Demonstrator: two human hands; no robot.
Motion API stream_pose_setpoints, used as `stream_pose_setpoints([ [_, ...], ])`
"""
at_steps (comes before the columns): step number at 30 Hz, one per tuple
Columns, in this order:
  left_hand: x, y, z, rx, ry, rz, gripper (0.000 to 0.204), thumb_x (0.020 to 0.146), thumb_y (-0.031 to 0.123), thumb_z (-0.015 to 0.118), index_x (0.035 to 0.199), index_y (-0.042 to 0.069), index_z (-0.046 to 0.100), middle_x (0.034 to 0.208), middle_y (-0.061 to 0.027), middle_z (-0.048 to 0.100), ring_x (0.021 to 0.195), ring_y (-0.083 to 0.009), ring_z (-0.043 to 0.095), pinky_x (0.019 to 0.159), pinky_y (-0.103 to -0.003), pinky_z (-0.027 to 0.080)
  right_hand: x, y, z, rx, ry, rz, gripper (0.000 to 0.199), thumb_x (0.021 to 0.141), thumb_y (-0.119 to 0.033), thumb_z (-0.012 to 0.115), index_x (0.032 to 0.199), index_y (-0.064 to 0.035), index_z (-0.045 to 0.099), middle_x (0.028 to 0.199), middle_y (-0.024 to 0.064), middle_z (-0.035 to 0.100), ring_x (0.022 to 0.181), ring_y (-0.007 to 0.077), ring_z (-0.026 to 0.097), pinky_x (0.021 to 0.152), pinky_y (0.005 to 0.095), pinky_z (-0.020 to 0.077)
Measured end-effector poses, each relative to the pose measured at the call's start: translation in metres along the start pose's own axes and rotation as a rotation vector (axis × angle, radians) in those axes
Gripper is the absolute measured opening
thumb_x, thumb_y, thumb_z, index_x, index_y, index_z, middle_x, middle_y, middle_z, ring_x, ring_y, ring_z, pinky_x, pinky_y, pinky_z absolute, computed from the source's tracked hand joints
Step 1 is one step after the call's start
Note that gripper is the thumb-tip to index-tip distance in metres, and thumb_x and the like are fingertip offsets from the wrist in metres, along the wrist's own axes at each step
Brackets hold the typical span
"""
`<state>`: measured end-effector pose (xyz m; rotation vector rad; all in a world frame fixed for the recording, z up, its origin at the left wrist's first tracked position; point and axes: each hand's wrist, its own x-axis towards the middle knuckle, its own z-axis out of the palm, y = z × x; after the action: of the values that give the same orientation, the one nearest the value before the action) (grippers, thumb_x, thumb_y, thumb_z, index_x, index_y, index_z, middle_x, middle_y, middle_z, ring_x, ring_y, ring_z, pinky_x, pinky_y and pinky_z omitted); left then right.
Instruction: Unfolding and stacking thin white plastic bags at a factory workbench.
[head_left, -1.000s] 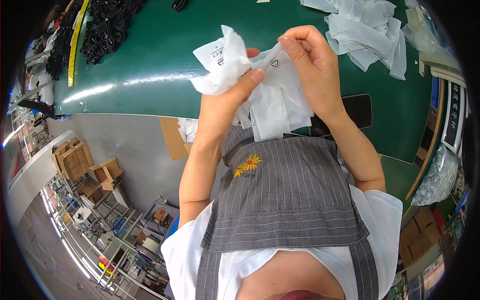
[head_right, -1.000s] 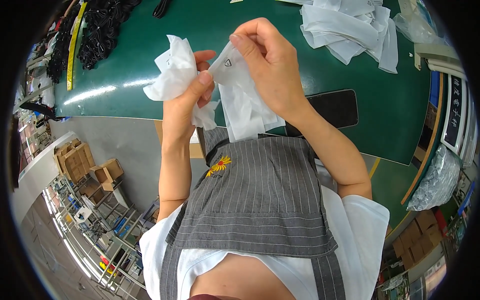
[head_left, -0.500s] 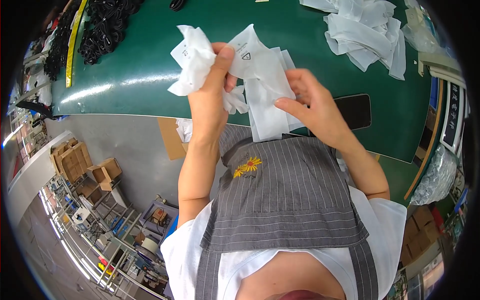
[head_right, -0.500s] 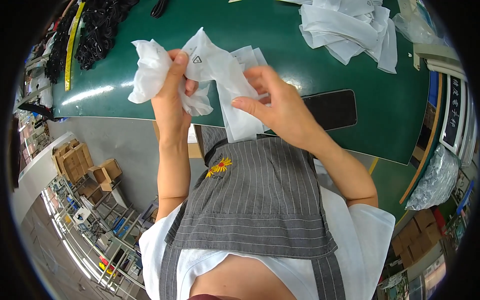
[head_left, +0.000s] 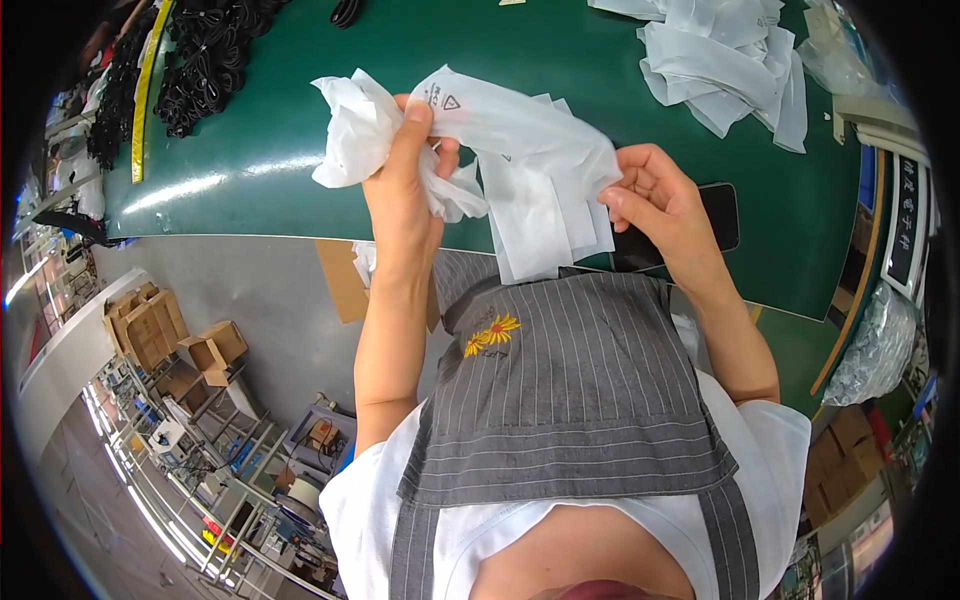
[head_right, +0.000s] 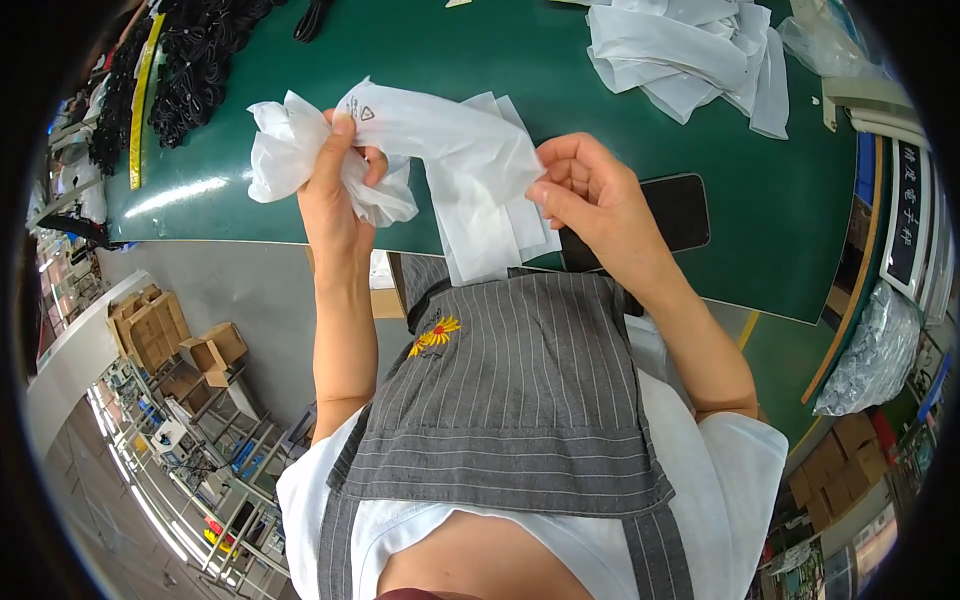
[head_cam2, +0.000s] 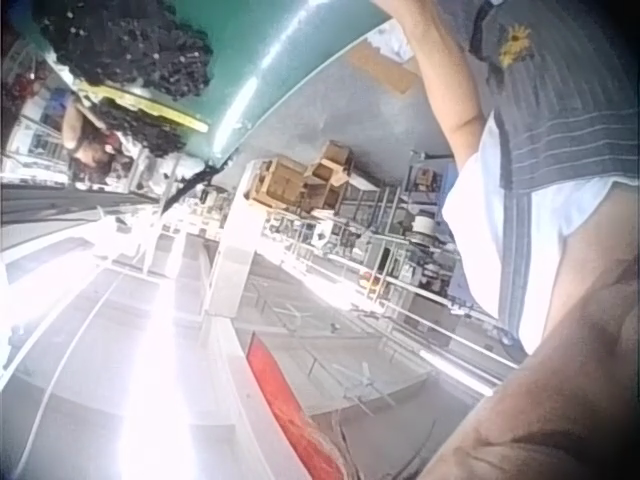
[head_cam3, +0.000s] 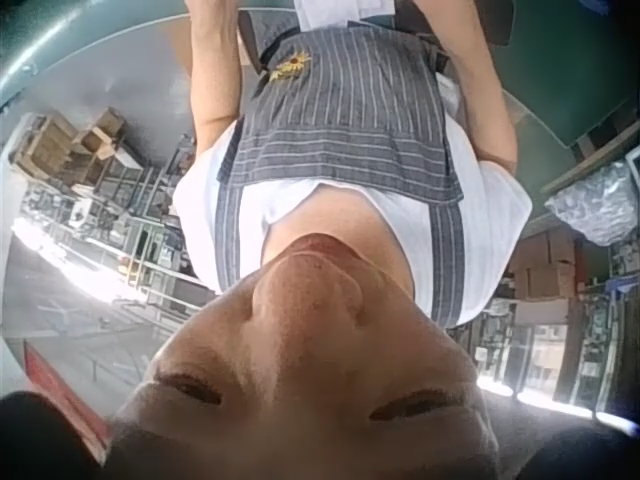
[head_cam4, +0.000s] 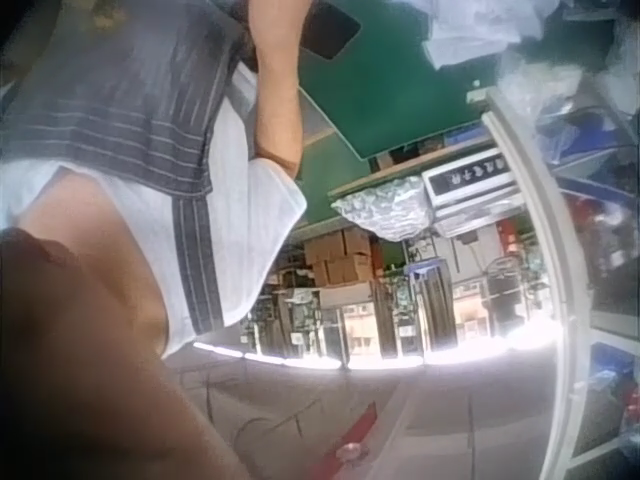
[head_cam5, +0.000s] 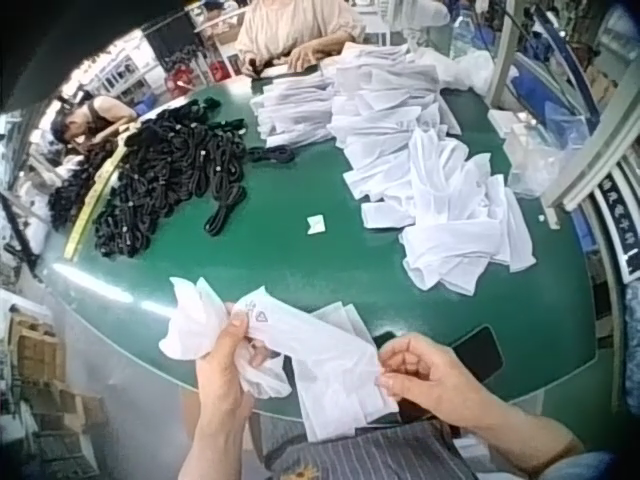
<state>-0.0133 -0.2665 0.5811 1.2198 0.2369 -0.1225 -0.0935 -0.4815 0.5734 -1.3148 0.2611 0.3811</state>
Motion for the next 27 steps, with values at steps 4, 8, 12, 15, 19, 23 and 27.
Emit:
stream_pose_setpoints([
  [4, -0.004, 0.001, -0.005, -0.016, -0.001, 0.018, 0.019, 0.087, 0.009, 0.057, 0.103, 0.001, 0.049, 0.064, -0.0058, 0.05, 0.049, -0.0101, 0.04, 0.047, -0.023, 0.032, -0.004, 0.007, 0.004, 0.045, 0.214, -0.122, 0.014, 0.089, -0.01, 0.058, 0.098, -0.0018, 0.052, 0.082, 0.0004, 0.055, 0.072, 0.0055, 0.05, 0.064, 0.0208, 0.0422],
  [8, -0.009, 0.006, -0.001, -0.032, 0.004, 0.006, 0.02, 0.087, 0.007, 0.053, 0.104, 0.001, 0.045, 0.06, -0.0054, 0.049, 0.047, -0.0097, 0.042, 0.046, -0.023, 0.034, -0.018, 0.01, 0.012, -0.175, 0.285, -0.345, 0.011, 0.089, -0.011, 0.058, 0.094, -0.0019, 0.055, 0.087, 0.0009, 0.054, 0.073, 0.007, 0.05, 0.064, 0.0217, 0.0408],
  [12, -0.013, 0.009, 0.002, -0.07, 0.011, -0.017, 0.021, 0.087, 0.008, 0.053, 0.105, 0.002, 0.044, 0.056, -0.0047, 0.047, 0.045, -0.0095, 0.041, 0.045, -0.023, 0.034, -0.003, 0.011, 0.016, -0.28, 0.34, -0.441, 0.018, 0.087, -0.014, 0.062, 0.101, -0.0037, 0.058, 0.107, 0.0059, 0.051, 0.082, 0.0104, 0.051, 0.069, 0.0246, 0.0421],
  [15, -0.014, 0.009, 0.001, -0.082, -0.001, -0.039, 0.022, 0.087, 0.008, 0.054, 0.106, 0.002, 0.045, 0.055, -0.0043, 0.047, 0.045, -0.0092, 0.041, 0.045, -0.023, 0.034, 0.007, 0.008, 0.022, -0.244, 0.339, -0.458, 0.02, 0.087, -0.016, 0.062, 0.101, -0.0032, 0.057, 0.111, 0.006, 0.05, 0.082, 0.0101, 0.05, 0.07, 0.0249, 0.0422],
  [19, -0.017, 0.007, 0.003, -0.047, -0.032, -0.047, 0.021, 0.087, 0.009, 0.053, 0.106, 0.001, 0.047, 0.053, -0.0038, 0.047, 0.044, -0.0088, 0.04, 0.045, -0.023, 0.033, 0.024, 0.007, 0.029, -0.135, 0.376, -0.506, 0.017, 0.089, -0.018, 0.061, 0.096, -0.0029, 0.057, 0.102, 0.0039, 0.054, 0.078, 0.0085, 0.049, 0.068, 0.0238, 0.0413],
  [23, -0.015, 0.007, -0.002, -0.035, -0.023, -0.017, 0.021, 0.088, 0.01, 0.053, 0.106, 0.001, 0.048, 0.054, -0.0038, 0.047, 0.044, -0.0086, 0.039, 0.044, -0.023, 0.032, 0.023, 0.009, 0.025, 0.101, 0.309, -0.328, 0.016, 0.091, -0.018, 0.057, 0.085, -0.0029, 0.056, 0.079, -0.0011, 0.055, 0.07, 0.0055, 0.048, 0.064, 0.0213, 0.0393],
  [27, -0.011, 0.004, -0.007, -0.114, -0.035, -0.019, 0.025, 0.087, 0.01, 0.053, 0.109, -0.002, 0.048, 0.055, -0.004, 0.048, 0.043, -0.0081, 0.037, 0.043, -0.023, 0.031, 0.008, 0.016, 0.026, 0.05, 0.243, -0.254, 0.02, 0.094, -0.019, 0.053, 0.082, -0.0029, 0.056, 0.077, -0.0003, 0.056, 0.065, 0.0045, 0.048, 0.059, 0.02, 0.0394],
])
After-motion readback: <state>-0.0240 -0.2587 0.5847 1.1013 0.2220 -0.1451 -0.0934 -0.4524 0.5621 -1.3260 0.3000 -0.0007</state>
